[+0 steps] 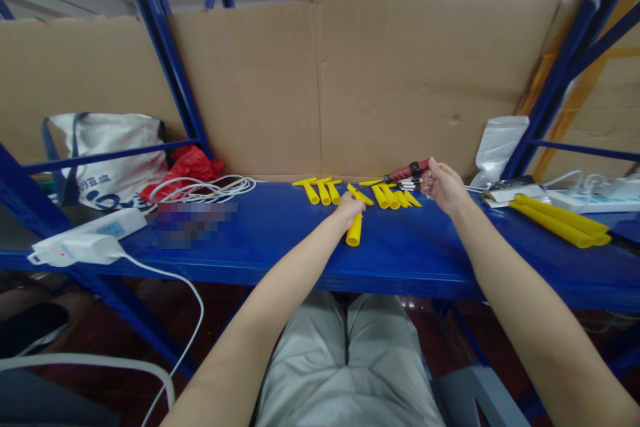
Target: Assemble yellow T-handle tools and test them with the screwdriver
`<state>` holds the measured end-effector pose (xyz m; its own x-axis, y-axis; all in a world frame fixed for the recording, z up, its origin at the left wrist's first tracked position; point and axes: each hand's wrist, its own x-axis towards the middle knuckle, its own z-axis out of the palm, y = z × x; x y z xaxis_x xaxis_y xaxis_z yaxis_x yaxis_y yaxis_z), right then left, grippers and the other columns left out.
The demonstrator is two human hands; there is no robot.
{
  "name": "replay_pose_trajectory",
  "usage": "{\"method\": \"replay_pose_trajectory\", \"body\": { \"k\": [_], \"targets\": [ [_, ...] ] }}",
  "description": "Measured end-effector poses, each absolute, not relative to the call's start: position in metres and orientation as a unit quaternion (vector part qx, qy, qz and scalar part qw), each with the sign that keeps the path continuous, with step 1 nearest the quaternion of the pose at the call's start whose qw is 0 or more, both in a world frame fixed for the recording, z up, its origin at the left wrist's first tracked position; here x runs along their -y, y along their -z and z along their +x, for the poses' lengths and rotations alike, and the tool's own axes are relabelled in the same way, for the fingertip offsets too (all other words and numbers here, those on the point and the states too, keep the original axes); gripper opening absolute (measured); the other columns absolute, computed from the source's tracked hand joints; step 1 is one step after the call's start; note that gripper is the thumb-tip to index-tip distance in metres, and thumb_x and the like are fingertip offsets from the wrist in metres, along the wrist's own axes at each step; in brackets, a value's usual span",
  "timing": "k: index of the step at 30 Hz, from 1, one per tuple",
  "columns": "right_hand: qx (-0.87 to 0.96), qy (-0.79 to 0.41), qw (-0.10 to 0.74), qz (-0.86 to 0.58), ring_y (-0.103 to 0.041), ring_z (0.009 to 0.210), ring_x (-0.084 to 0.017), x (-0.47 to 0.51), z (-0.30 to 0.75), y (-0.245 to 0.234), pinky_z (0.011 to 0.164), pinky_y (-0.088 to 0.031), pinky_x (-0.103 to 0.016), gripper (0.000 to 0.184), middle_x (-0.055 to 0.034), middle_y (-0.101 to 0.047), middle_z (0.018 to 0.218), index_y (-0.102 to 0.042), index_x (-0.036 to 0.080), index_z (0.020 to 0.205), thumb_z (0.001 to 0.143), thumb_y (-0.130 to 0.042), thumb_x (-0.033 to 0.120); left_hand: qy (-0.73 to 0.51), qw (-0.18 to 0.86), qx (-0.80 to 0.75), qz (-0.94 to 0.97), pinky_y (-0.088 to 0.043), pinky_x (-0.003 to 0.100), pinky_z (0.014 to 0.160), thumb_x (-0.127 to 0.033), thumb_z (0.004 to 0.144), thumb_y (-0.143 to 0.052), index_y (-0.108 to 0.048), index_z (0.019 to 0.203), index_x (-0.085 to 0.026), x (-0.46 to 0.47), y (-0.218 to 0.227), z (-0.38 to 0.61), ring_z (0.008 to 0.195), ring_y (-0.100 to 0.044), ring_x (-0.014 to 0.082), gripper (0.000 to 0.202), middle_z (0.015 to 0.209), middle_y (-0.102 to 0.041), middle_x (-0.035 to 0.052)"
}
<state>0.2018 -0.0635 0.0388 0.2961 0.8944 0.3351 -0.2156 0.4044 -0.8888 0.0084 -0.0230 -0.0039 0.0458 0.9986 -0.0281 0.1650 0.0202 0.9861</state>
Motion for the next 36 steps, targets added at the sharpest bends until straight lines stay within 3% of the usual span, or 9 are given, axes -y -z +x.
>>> {"method": "replay_pose_trajectory", "body": {
  "k": [8,12,16,29,36],
  "targets": [
    [0.435,-0.390,0.702,-0.407,-0.038,0.033,-0.007,0.0623,0.2018,-0.0390,0.035,-0.031,-0.019,0.037,0.0087,-0.038,0.038,-0.038,0.021,0.063,0.070,-0.069,0.040,-0.445,0.465,-0.528,0.554,-0.042,0.021,0.051,0.006,0.062,-0.059,-0.055,0.098,-0.016,0.0256,0.0036,0.0091,0.049,-0.049,0.0088,0.042,0.062,-0.054,-0.0035],
    [0.421,-0.383,0.717,-0.402,-0.034,0.031,-0.006,0.0611,0.2007,-0.0392,0.034,-0.030,-0.019,0.024,0.0083,-0.035,0.035,-0.048,0.019,0.065,0.074,-0.065,0.034,-0.448,0.465,-0.525,0.555,-0.043,0.021,0.052,0.006,0.061,-0.058,-0.054,0.101,-0.017,0.0251,0.0043,0.0094,0.052,-0.051,0.0094,0.046,0.062,-0.055,-0.0036],
    [0.430,-0.375,0.711,-0.412,-0.035,0.030,-0.006,0.0608,0.2014,-0.0386,0.033,-0.030,-0.018,0.024,0.0080,-0.035,0.033,-0.057,0.016,0.071,0.073,-0.066,0.039,-0.448,0.460,-0.527,0.556,-0.043,0.021,0.051,0.007,0.061,-0.056,-0.053,0.100,-0.017,0.0263,0.0036,0.0091,0.051,-0.050,0.0092,0.046,0.061,-0.053,-0.0040],
    [0.414,-0.377,0.699,-0.445,-0.048,0.032,-0.010,0.0704,0.1970,-0.0433,0.036,-0.036,-0.018,0.028,0.0037,-0.049,0.037,-0.061,0.016,0.080,0.078,-0.060,0.044,-0.448,0.459,-0.529,0.556,-0.043,0.022,0.052,0.007,0.061,-0.055,-0.053,0.095,-0.017,0.0266,0.0026,0.0086,0.051,-0.050,0.0093,0.042,0.067,-0.057,-0.0023],
    [0.441,-0.417,0.681,-0.409,-0.057,0.045,-0.011,0.0700,0.1987,-0.0448,0.041,-0.041,-0.018,0.023,-0.0008,-0.062,0.054,-0.053,0.017,0.076,0.082,-0.057,0.039,-0.447,0.457,-0.527,0.560,-0.045,0.022,0.053,0.007,0.060,-0.056,-0.053,0.097,-0.017,0.0273,0.0023,0.0084,0.054,-0.052,0.0098,0.044,0.070,-0.058,-0.0011]
  ]
}}
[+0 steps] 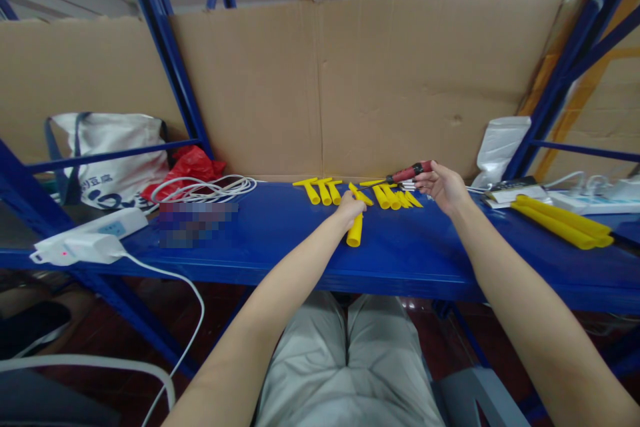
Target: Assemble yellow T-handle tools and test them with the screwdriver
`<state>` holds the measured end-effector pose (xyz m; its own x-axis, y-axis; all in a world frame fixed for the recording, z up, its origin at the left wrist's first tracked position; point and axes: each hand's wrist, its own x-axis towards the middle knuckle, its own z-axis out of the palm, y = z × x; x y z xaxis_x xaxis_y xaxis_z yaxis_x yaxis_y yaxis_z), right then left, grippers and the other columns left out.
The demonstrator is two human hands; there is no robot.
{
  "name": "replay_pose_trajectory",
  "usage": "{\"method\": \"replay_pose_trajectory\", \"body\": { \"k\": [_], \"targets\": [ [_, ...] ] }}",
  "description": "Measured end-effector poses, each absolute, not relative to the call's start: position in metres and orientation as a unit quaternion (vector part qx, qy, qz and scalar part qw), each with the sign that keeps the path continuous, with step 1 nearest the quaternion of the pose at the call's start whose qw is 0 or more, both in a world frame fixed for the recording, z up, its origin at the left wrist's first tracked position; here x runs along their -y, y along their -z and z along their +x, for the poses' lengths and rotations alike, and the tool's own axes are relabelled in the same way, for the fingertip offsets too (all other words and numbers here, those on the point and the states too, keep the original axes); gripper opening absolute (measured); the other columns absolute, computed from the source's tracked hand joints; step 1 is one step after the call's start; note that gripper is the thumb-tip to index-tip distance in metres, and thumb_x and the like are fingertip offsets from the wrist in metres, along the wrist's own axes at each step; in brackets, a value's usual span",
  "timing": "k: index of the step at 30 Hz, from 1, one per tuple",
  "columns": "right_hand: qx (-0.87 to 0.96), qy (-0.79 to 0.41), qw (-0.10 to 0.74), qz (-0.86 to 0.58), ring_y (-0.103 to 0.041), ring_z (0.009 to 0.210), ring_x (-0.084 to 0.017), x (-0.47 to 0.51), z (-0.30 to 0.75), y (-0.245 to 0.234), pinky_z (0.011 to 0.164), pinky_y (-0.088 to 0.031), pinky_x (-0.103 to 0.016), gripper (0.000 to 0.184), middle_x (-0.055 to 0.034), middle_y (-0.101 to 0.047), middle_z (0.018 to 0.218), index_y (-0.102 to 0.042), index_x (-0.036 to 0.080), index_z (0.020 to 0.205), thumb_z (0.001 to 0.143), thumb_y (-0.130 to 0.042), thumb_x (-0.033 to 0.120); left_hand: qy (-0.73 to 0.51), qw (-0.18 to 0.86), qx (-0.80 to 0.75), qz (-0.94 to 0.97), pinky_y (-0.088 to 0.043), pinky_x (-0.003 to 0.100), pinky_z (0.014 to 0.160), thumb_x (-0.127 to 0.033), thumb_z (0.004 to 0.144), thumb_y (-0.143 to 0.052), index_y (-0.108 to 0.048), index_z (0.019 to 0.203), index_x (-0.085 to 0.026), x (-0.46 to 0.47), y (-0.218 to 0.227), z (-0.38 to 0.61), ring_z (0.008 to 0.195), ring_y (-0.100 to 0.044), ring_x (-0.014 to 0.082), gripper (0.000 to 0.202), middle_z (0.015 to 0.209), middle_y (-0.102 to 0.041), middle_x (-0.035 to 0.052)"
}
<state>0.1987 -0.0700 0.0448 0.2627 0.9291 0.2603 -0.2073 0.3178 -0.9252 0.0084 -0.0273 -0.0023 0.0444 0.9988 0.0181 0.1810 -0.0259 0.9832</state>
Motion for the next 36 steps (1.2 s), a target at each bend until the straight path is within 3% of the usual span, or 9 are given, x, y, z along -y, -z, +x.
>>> {"method": "replay_pose_trajectory", "body": {
  "k": [6,11,21,31,34,36],
  "targets": [
    [0.444,-0.371,0.698,-0.422,-0.045,0.034,-0.008,0.066,0.200,-0.040,0.035,-0.034,-0.019,0.031,0.0041,-0.051,0.044,-0.045,0.019,0.067,0.077,-0.064,0.042,-0.443,0.456,-0.528,0.564,-0.044,0.021,0.052,0.007,0.062,-0.054,-0.053,0.096,-0.016,0.030,0.001,0.008,0.052,-0.050,0.0090,0.041,0.065,-0.054,-0.0026],
    [0.444,-0.360,0.701,-0.427,-0.043,0.035,-0.007,0.063,0.201,-0.038,0.034,-0.032,-0.019,0.042,0.0057,-0.049,0.044,-0.040,0.020,0.063,0.067,-0.070,0.050,-0.440,0.460,-0.528,0.562,-0.044,0.022,0.053,0.006,0.063,-0.054,-0.052,0.101,-0.015,0.030,0.001,0.008,0.051,-0.049,0.0089,0.044,0.066,-0.055,-0.0023],
    [0.410,-0.323,0.753,-0.401,-0.052,0.041,-0.011,0.055,0.207,-0.035,0.039,-0.044,-0.022,0.036,0.0072,-0.040,0.041,-0.042,0.021,0.064,0.069,-0.068,0.045,-0.456,0.480,-0.503,0.556,-0.043,0.020,0.051,0.007,0.060,-0.054,-0.052,0.101,-0.018,0.028,0.004,0.010,0.055,-0.052,0.0099,0.048,0.070,-0.057,-0.0019],
    [0.387,-0.333,0.731,-0.453,-0.048,0.034,-0.011,0.056,0.202,-0.032,0.033,-0.041,-0.022,0.030,0.0082,-0.036,0.035,-0.040,0.022,0.061,0.069,-0.066,0.033,-0.484,0.472,-0.489,0.551,-0.046,0.021,0.061,0.008,0.059,-0.050,-0.055,0.113,-0.018,0.019,0.001,0.006,0.075,-0.060,0.0140,0.060,0.091,-0.065,0.0033],
    [0.379,-0.351,0.701,-0.493,-0.046,0.032,-0.011,0.055,0.203,-0.031,0.033,-0.041,-0.022,0.024,0.0072,-0.038,0.034,-0.042,0.021,0.062,0.070,-0.063,0.030,-0.491,0.472,-0.487,0.547,-0.047,0.020,0.065,0.009,0.061,-0.051,-0.054,0.121,-0.019,0.020,-0.001,0.006,0.085,-0.062,0.0150,0.066,0.105,-0.064,0.0051],
    [0.371,-0.366,0.657,-0.545,-0.041,0.029,-0.010,0.053,0.205,-0.029,0.029,-0.035,-0.021,0.019,0.0059,-0.039,0.033,-0.044,0.020,0.064,0.071,-0.060,0.029,-0.500,0.466,-0.492,0.539,-0.048,0.020,0.070,0.009,0.060,-0.054,-0.054,0.124,-0.018,0.022,-0.002,0.006,0.093,-0.062,0.0168,0.069,0.115,-0.062,0.0070]
  ]
}}
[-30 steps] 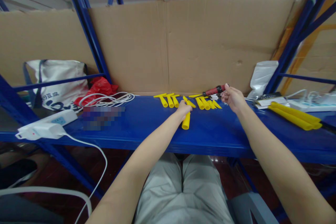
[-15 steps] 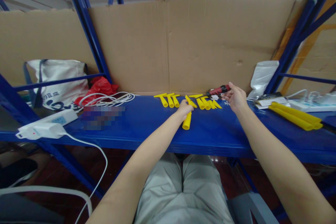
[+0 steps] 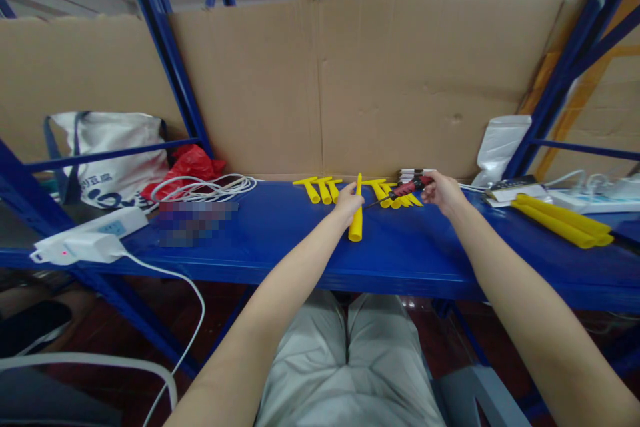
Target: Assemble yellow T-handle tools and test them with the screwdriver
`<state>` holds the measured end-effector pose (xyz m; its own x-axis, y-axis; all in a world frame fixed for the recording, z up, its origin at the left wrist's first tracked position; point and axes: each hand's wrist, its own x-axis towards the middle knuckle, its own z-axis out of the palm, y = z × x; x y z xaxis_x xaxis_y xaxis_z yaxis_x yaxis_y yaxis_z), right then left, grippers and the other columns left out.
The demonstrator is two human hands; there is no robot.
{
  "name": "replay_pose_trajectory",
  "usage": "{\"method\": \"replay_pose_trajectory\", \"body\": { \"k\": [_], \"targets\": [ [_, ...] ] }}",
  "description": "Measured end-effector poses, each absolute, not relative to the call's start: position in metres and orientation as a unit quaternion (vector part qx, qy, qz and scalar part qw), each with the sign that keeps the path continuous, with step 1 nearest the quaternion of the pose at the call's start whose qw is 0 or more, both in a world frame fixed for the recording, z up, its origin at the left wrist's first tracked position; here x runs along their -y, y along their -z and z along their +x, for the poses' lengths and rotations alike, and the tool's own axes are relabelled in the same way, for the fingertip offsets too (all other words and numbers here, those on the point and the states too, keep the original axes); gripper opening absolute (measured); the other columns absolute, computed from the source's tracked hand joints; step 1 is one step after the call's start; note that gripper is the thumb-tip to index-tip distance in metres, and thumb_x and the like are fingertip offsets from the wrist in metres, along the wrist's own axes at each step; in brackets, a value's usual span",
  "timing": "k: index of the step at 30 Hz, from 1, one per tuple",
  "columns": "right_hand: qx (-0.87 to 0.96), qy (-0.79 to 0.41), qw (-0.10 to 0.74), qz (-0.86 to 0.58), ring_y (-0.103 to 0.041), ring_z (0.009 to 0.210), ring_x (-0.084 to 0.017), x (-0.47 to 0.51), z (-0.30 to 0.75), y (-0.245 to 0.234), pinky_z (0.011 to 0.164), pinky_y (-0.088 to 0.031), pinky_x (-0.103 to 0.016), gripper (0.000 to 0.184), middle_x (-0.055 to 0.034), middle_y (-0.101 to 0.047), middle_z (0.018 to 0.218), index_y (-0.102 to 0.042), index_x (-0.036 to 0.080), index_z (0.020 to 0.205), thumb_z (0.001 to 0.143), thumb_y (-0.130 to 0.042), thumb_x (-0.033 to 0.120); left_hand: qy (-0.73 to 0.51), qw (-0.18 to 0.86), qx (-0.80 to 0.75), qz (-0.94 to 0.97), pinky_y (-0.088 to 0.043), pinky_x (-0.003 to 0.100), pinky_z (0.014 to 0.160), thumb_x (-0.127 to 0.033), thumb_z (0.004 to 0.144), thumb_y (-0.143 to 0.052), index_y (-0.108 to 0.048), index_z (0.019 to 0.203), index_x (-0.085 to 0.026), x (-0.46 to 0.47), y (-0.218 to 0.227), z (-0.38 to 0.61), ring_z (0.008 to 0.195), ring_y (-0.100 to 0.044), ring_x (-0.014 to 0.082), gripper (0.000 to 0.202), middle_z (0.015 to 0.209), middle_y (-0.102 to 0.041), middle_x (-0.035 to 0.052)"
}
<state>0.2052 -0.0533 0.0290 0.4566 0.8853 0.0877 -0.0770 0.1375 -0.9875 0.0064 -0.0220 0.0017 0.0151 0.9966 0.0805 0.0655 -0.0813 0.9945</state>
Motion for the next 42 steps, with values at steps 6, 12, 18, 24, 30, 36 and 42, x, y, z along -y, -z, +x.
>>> {"method": "replay_pose_trajectory", "body": {
  "k": [6,12,18,24,30,36,42],
  "targets": [
    [0.418,-0.393,0.481,-0.663,-0.024,0.024,-0.005,0.053,0.203,-0.021,0.025,-0.013,-0.017,0.023,0.0064,-0.035,0.032,-0.042,0.020,0.059,0.076,-0.055,0.029,-0.518,0.434,-0.492,0.548,-0.047,0.022,0.081,0.010,0.061,-0.057,-0.060,0.118,-0.018,0.029,-0.003,0.006,0.108,-0.058,0.0186,0.064,0.124,-0.058,0.0077],
    [0.454,-0.378,0.349,-0.728,-0.028,0.024,-0.006,0.057,0.195,-0.016,0.025,-0.017,-0.017,0.030,0.0025,-0.038,0.032,-0.044,0.019,0.053,0.079,-0.053,0.031,-0.508,0.408,-0.465,0.599,-0.045,0.022,0.086,0.010,0.062,-0.057,-0.063,0.114,-0.015,0.026,0.002,0.007,0.104,-0.059,0.0163,0.057,0.115,-0.064,0.0072],
    [0.523,-0.291,0.306,-0.741,-0.033,0.023,-0.008,0.058,0.191,-0.013,0.024,-0.023,-0.018,0.032,0.0006,-0.042,0.029,-0.046,0.018,0.046,0.076,-0.055,0.024,-0.481,0.386,-0.468,0.633,-0.044,0.023,0.088,0.006,0.061,-0.063,-0.067,0.104,-0.015,0.020,0.011,0.010,0.104,-0.059,0.0171,0.048,0.114,-0.065,0.0068],
    [0.572,-0.212,0.284,-0.740,-0.039,0.025,-0.008,0.053,0.193,-0.012,0.027,-0.026,-0.018,0.027,0.0003,-0.049,0.034,-0.051,0.017,0.049,0.073,-0.061,0.022,-0.432,0.368,-0.476,0.672,-0.046,0.025,0.083,0.000,0.059,-0.068,-0.064,0.109,-0.011,0.020,0.015,0.011,0.096,-0.061,0.0187,0.051,0.114,-0.064,0.0107],
    [0.609,-0.100,0.146,-0.773,-0.047,0.035,-0.012,0.054,0.190,-0.018,0.040,-0.039,-0.023,0.026,-0.0035,-0.055,0.047,-0.064,0.009,0.082,0.083,-0.045,0.027,-0.419,0.368,-0.484,0.674,-0.044,0.027,0.087,-0.003,0.060,-0.069,-0.051,0.124,-0.010,0.027,0.011,0.011,0.103,-0.059,0.0196,0.067,0.121,-0.058,0.0137],
    [0.615,-0.090,0.127,-0.773,-0.050,0.041,-0.011,0.055,0.188,-0.019,0.043,-0.041,-0.022,0.028,-0.0067,-0.062,0.061,-0.064,0.009,0.089,0.084,-0.043,0.027,-0.439,0.371,-0.477,0.665,-0.045,0.026,0.085,-0.001,0.060,-0.067,-0.049,0.125,-0.011,0.025,0.013,0.011,0.106,-0.057,0.0206,0.068,0.126,-0.054,0.0141],
    [0.622,-0.092,0.140,-0.765,-0.050,0.042,-0.010,0.054,0.189,-0.017,0.042,-0.041,-0.020,0.025,-0.0054,-0.061,0.061,-0.063,0.011,0.088,0.085,-0.044,0.027,-0.455,0.413,-0.439,0.655,-0.048,0.026,0.082,-0.001,0.061,-0.067,-0.049,0.123,-0.012,0.033,0.008,0.014,0.099,-0.060,0.0186,0.065,0.126,-0.054,0.0134]
  ]
}}
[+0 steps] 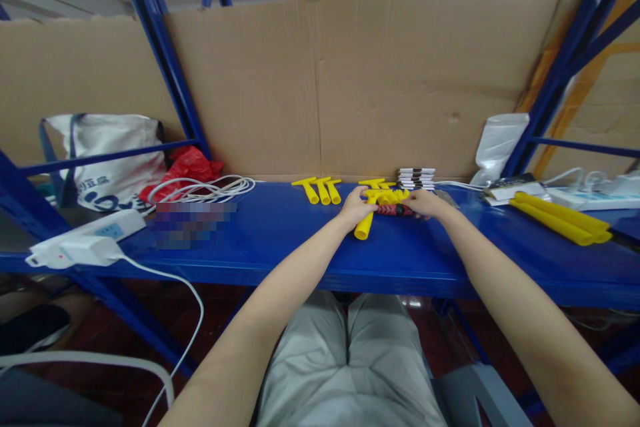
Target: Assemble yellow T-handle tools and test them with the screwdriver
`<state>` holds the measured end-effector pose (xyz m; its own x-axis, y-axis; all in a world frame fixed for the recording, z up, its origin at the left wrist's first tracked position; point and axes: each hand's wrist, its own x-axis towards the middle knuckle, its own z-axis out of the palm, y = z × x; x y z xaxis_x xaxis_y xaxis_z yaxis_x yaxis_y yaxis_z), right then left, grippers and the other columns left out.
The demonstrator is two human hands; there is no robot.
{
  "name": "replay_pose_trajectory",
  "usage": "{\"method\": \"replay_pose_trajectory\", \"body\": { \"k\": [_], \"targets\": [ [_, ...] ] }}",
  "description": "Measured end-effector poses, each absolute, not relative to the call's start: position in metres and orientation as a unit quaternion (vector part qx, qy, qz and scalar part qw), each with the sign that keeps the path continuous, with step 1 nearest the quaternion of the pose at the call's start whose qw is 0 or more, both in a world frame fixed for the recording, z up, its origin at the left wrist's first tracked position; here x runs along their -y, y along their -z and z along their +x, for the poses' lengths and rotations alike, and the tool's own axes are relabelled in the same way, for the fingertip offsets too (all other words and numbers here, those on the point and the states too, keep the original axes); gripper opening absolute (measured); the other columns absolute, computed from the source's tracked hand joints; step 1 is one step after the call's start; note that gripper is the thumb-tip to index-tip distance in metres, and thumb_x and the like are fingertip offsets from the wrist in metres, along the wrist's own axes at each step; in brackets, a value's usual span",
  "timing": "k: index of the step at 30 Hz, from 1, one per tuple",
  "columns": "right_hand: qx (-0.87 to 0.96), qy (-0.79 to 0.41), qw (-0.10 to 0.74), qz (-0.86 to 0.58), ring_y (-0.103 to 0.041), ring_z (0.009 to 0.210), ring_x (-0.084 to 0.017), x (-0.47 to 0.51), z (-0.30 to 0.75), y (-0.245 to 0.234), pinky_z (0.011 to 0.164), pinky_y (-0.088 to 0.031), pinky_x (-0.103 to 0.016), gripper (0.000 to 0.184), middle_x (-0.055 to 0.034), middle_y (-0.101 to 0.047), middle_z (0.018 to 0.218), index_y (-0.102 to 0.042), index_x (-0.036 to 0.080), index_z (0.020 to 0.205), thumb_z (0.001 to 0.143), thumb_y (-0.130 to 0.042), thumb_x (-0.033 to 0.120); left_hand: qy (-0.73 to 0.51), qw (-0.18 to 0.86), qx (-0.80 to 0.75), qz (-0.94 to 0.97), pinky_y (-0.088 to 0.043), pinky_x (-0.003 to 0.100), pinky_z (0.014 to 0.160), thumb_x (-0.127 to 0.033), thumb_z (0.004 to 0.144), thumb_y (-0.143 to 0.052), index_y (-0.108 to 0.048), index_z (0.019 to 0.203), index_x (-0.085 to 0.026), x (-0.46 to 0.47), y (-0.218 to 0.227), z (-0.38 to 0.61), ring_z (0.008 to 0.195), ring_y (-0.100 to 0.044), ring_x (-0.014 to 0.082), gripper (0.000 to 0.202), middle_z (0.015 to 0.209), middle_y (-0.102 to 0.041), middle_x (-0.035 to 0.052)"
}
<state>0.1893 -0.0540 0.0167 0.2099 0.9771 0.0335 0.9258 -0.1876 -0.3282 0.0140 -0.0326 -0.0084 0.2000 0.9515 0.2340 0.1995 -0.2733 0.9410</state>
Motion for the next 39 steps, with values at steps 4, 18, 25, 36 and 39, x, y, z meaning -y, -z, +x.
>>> {"method": "replay_pose_trajectory", "body": {
  "k": [4,18,25,36,39],
  "targets": [
    [0.624,-0.095,0.147,-0.762,-0.052,0.044,-0.010,0.054,0.190,-0.016,0.043,-0.041,-0.020,0.024,-0.0049,-0.061,0.061,-0.063,0.012,0.085,0.085,-0.044,0.027,-0.461,0.456,-0.409,0.642,-0.048,0.028,0.083,0.000,0.064,-0.066,-0.050,0.121,-0.013,0.041,0.004,0.018,0.099,-0.061,0.0184,0.060,0.128,-0.053,0.0148],
    [0.656,-0.006,0.119,-0.746,-0.062,0.065,-0.015,0.053,0.193,-0.019,0.053,-0.039,-0.020,0.025,-0.0100,-0.068,0.078,-0.067,0.011,0.082,0.082,-0.046,0.024,-0.416,0.378,-0.415,0.715,-0.047,0.032,0.090,-0.004,0.072,-0.058,-0.060,0.111,-0.009,0.031,0.016,0.026,0.108,-0.059,0.0219,0.039,0.123,-0.058,0.0154],
    [0.633,0.029,0.125,-0.763,-0.063,0.088,-0.021,0.044,0.211,-0.017,0.065,-0.041,-0.022,0.027,-0.0126,-0.069,0.093,-0.069,0.011,0.085,0.078,-0.043,0.014,-0.337,0.207,-0.462,0.794,-0.036,0.027,0.102,-0.017,0.079,-0.056,-0.059,0.117,-0.010,0.038,0.009,0.021,0.116,-0.053,0.0203,0.039,0.123,-0.059,0.0121],
    [0.567,0.123,0.168,-0.797,-0.049,0.114,-0.034,-0.001,0.257,-0.017,0.090,-0.040,-0.040,0.052,-0.0272,-0.049,0.124,-0.046,0.000,0.125,0.076,-0.042,0.016,-0.365,0.257,-0.452,0.772,-0.038,0.031,0.100,-0.017,0.076,-0.057,-0.059,0.116,-0.014,0.037,0.012,0.022,0.115,-0.054,0.0229,0.040,0.123,-0.060,0.0108],
    [0.566,0.125,0.175,-0.796,-0.043,0.118,-0.036,-0.007,0.257,-0.018,0.091,-0.039,-0.048,0.054,-0.0254,-0.045,0.129,-0.043,0.006,0.130,0.077,-0.041,0.018,-0.378,0.272,-0.445,0.765,-0.038,0.032,0.100,-0.017,0.075,-0.058,-0.059,0.115,-0.017,0.036,0.013,0.022,0.114,-0.055,0.0226,0.040,0.122,-0.061,0.0085]
  ]
}}
